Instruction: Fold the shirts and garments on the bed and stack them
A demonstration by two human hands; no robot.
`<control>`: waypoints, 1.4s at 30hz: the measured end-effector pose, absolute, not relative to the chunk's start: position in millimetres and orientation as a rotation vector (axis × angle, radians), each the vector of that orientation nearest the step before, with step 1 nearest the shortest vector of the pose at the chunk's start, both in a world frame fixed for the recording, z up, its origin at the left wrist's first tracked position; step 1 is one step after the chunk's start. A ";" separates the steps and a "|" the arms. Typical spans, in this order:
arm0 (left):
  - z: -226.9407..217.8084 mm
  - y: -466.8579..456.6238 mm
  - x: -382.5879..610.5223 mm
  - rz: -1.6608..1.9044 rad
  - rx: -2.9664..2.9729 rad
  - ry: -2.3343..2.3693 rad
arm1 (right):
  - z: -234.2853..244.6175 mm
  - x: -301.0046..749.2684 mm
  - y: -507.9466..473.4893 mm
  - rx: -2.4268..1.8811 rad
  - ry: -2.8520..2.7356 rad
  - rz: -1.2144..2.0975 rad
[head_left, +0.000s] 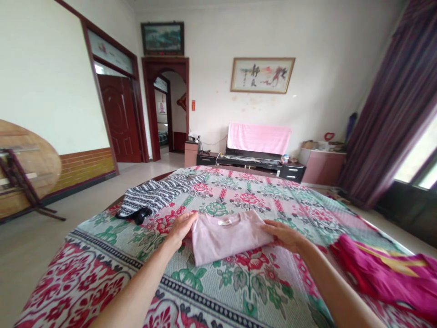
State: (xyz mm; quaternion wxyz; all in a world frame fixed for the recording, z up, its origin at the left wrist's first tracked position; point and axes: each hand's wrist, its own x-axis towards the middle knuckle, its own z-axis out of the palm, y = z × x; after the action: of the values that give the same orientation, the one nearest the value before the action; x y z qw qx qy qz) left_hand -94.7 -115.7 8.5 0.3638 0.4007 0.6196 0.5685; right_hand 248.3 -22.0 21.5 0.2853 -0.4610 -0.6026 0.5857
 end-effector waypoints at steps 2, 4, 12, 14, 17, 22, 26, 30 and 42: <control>11.3 -118.6 -98.2 1.386 0.945 1.466 | 19.0 245.7 -20.9 -1.214 -1.532 1.567; 14.1 -121.9 -101.7 1.314 0.887 1.365 | 16.6 242.6 -19.4 -1.206 -1.505 1.519; 16.4 -124.7 -101.7 1.225 1.021 1.500 | 18.3 228.4 -21.9 -1.233 -1.630 1.316; 15.7 -123.1 -99.8 1.271 1.015 1.508 | 17.9 225.2 -22.3 -1.163 -1.619 1.305; 14.6 -120.9 -97.5 1.394 1.019 1.503 | 15.8 223.7 -21.9 -1.113 -1.586 1.356; 12.2 -116.6 -92.6 1.563 0.918 1.411 | 21.1 232.1 -24.2 -1.070 -1.480 1.527; 8.1 -112.0 -88.9 1.616 0.879 1.357 | 30.3 245.0 -29.2 -1.021 -1.447 1.712; 4.2 -110.7 -89.3 1.603 1.005 1.526 | 30.0 256.8 -30.0 -1.051 -1.464 1.730; -3.8 -109.6 -98.5 1.543 1.260 1.722 | 19.3 249.3 -26.5 -1.306 -1.614 1.353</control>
State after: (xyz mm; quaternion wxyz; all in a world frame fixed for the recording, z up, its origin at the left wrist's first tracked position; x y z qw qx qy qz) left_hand -98.5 -109.6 -3.8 0.2514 0.4631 0.6331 0.5670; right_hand 249.3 -26.5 19.3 0.3256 -0.4984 -0.6156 0.5163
